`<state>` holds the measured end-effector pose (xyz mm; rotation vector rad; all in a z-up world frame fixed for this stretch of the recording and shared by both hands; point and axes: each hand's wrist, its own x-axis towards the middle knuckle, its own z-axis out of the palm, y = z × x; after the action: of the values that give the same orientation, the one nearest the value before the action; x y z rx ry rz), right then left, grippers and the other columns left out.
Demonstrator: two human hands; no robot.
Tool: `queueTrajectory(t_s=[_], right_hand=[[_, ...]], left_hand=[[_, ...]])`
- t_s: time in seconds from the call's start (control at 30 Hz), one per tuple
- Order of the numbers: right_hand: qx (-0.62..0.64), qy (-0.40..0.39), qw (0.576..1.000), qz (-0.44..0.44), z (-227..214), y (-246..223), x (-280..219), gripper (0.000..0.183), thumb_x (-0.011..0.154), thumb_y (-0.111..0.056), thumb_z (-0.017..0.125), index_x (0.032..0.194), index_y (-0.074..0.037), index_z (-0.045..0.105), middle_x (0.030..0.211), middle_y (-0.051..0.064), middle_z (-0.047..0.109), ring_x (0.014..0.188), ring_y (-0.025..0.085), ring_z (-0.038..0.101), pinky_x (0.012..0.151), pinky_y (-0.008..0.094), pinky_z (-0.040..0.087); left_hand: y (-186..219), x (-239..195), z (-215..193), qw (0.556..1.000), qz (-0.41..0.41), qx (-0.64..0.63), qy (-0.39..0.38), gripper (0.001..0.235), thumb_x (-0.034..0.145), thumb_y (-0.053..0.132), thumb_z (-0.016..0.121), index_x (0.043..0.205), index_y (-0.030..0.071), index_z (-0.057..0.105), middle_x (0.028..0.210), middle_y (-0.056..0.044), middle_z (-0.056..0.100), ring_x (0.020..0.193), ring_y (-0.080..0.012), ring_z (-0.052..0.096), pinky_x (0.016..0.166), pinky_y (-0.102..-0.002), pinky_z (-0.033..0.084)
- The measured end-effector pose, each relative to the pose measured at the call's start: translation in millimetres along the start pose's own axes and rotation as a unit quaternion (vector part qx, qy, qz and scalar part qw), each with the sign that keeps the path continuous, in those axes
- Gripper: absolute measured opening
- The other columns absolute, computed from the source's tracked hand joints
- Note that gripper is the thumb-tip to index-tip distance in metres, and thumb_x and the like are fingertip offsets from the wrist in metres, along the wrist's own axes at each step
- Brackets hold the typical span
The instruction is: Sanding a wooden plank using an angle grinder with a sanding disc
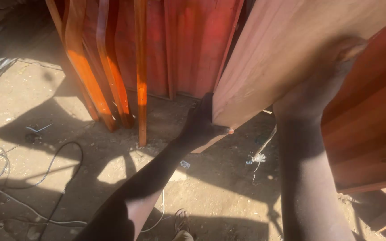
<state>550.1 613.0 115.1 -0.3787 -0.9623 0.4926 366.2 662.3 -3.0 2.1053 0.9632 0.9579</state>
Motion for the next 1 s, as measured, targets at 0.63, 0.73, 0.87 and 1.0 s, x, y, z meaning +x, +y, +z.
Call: queueTrajectory(t_s=[0.63,0.73,0.87,1.0], right_hand=[[-0.275,-0.076,0.933,0.219,-20,302,210,0.065,0.108,-0.048,0.048,0.155,-0.006,0.035,0.15,0.018,0.047,0.141,0.031,0.046,0.12,0.051,0.032],[-0.219,-0.037,0.94,0.257,-59,365,221,0.048,0.108,-0.042,0.052,0.143,-0.01,0.048,0.129,0.008,0.056,0.121,0.018,0.052,0.116,0.041,0.035],[-0.176,-0.018,0.95,0.258,-55,408,245,0.027,0.108,-0.04,0.057,0.113,-0.013,0.054,0.093,-0.001,0.051,0.089,0.01,0.051,0.09,0.028,0.044],[-0.135,-0.044,0.962,0.233,3,396,289,0.029,0.107,-0.04,0.058,0.118,-0.014,0.053,0.099,-0.001,0.055,0.089,0.009,0.054,0.085,0.026,0.046]], left_hand=[[-144,368,39,0.956,-0.15,-0.096,0.233,0.075,0.097,0.067,0.051,0.146,0.01,0.054,0.152,-0.013,0.054,0.143,-0.031,0.048,0.123,-0.048,0.036],[-144,391,37,0.934,-0.167,-0.152,0.275,0.067,0.095,0.07,0.053,0.132,0.015,0.06,0.133,-0.01,0.063,0.129,-0.0281,0.057,0.11,-0.047,0.044],[-170,426,20,0.922,-0.166,-0.158,0.313,0.062,0.099,0.069,0.045,0.119,0.016,0.07,0.12,-0.01,0.072,0.12,-0.0275,0.067,0.104,-0.043,0.052],[-176,469,-30,0.918,-0.121,-0.157,0.344,0.057,0.1,0.065,0.052,0.097,0.012,0.07,0.078,-0.013,0.063,0.079,-0.0246,0.064,0.077,-0.042,0.052]])
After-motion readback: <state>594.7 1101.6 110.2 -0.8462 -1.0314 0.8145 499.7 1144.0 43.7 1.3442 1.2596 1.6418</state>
